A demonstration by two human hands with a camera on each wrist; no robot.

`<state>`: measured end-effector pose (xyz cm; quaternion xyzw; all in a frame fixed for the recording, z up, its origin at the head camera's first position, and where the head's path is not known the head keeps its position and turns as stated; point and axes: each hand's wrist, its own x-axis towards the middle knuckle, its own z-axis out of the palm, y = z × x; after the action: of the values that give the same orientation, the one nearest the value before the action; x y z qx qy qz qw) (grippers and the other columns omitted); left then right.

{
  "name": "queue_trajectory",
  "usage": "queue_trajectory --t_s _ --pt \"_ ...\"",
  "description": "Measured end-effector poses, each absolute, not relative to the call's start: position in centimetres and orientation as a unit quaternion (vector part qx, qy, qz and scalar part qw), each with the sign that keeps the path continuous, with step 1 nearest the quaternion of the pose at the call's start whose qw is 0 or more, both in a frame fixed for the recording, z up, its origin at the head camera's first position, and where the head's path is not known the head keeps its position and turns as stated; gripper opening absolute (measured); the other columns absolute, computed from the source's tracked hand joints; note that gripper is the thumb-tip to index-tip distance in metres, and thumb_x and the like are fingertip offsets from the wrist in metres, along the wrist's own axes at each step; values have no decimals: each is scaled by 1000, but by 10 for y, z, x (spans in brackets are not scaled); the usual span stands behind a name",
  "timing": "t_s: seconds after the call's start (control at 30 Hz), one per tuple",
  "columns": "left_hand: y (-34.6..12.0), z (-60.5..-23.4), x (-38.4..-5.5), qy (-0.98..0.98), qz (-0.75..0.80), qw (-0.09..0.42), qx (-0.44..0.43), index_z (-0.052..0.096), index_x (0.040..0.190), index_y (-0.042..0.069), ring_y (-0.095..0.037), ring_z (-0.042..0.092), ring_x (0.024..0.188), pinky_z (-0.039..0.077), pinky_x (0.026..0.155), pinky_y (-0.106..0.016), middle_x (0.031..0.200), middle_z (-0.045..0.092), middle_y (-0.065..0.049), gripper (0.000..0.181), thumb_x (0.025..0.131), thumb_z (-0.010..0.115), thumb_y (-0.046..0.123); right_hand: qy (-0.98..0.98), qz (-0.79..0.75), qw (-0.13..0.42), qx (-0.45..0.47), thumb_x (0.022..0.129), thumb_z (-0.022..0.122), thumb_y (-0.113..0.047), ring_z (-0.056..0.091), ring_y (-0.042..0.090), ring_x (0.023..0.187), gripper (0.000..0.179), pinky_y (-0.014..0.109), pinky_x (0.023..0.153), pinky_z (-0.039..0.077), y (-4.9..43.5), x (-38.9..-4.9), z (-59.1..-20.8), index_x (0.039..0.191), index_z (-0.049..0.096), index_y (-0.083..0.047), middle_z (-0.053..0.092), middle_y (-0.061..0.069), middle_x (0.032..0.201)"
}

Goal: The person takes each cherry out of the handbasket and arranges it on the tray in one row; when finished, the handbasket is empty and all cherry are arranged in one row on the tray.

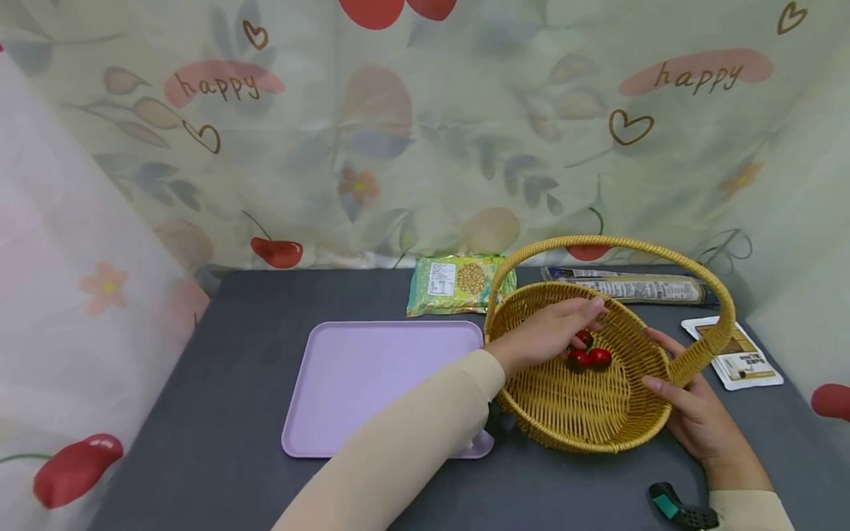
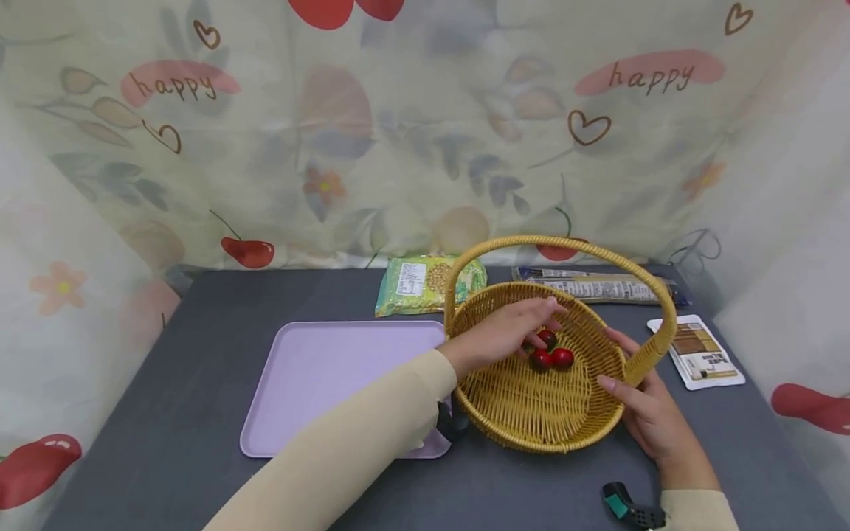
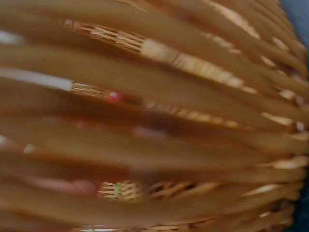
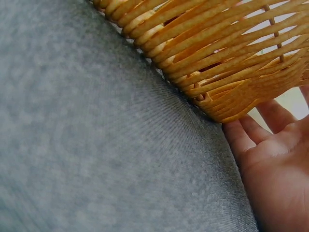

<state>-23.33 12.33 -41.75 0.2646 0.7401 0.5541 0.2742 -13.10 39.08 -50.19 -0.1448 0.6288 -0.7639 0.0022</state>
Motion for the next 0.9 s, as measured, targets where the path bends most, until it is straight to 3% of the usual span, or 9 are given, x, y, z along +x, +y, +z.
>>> queue_trajectory --t_s 0.17,0.3,0.47,0.7,0.9 --pt "125 -430 -238 805 441 245 313 64 152 28 -5 61 121 48 102 -29 134 67 11 45 112 61 48 632 -760 4 -151 108 42 14 53 17 142 73 36 98 57 387 -132 -501 174 22 -11 38 8 166" --pt "127 -436 -241 830 353 227 367 63 153 24 -3 59 123 46 101 -22 138 65 7 45 109 71 32 633 -760 4 -150 108 42 14 53 17 141 73 36 98 57 386 -132 -499 174 22 -11 39 8 165" --pt "130 -437 -240 837 297 234 396 72 142 24 -2 60 110 46 91 -18 128 66 11 38 104 77 22 636 -758 -2 -148 107 42 14 53 17 141 73 34 98 56 386 -132 -499 174 22 -10 38 9 165" --pt "137 -440 -237 844 234 231 424 79 126 24 1 61 102 46 87 -16 117 69 15 26 101 81 16 642 -754 -3 -138 108 44 12 50 15 142 73 32 99 55 388 -131 -498 174 23 -12 33 9 166" --pt "138 -439 -236 839 243 227 431 79 124 24 1 59 98 47 83 -16 115 67 16 25 100 82 15 639 -757 1 -138 108 44 12 51 15 142 73 33 100 55 389 -130 -499 174 23 -12 35 8 166"
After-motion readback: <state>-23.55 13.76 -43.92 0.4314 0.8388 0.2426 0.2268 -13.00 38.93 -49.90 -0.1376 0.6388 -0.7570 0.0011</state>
